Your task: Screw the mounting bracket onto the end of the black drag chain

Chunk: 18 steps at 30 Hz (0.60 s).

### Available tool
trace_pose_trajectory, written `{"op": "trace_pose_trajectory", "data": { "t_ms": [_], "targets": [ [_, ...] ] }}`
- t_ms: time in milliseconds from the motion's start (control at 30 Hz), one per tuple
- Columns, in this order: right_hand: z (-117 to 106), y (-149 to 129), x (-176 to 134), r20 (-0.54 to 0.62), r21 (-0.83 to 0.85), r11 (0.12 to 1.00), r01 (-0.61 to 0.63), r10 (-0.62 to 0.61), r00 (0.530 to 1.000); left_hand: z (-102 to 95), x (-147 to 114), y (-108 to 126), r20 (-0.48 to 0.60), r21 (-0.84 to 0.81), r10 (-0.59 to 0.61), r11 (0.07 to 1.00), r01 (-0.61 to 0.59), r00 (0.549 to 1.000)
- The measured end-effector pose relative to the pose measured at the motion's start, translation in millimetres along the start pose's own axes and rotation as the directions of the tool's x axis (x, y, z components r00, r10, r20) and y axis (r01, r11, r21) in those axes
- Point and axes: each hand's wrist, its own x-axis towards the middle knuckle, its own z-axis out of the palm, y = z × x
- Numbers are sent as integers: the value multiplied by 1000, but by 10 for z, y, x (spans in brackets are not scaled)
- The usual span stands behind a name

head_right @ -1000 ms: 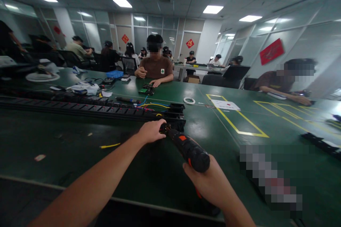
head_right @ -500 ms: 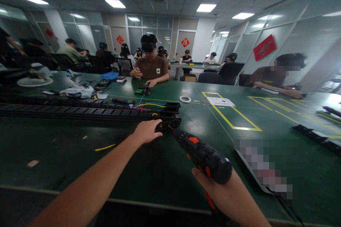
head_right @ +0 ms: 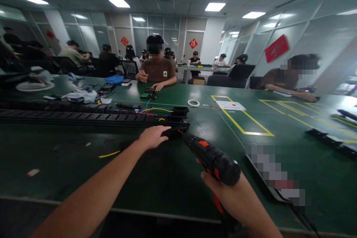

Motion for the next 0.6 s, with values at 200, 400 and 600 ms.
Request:
{"op": "trace_pose_trajectory", "data": {
  "t_ms": [200,400,600],
  "targets": [
    [-16,-1,5,-34,-19,1000,-8,7,999,-22,-39,69,26,-81,-57,995,59,998],
    [-40,-18,33,-43,-28,1000,-1,0,999,-10,-32,85,29,-116,2,993,1,1000],
    [-77,-36,31,-50,-15,1000,25,-25,998,-49,-55,152,33,-61,30,998,-28,999]
  ]
}}
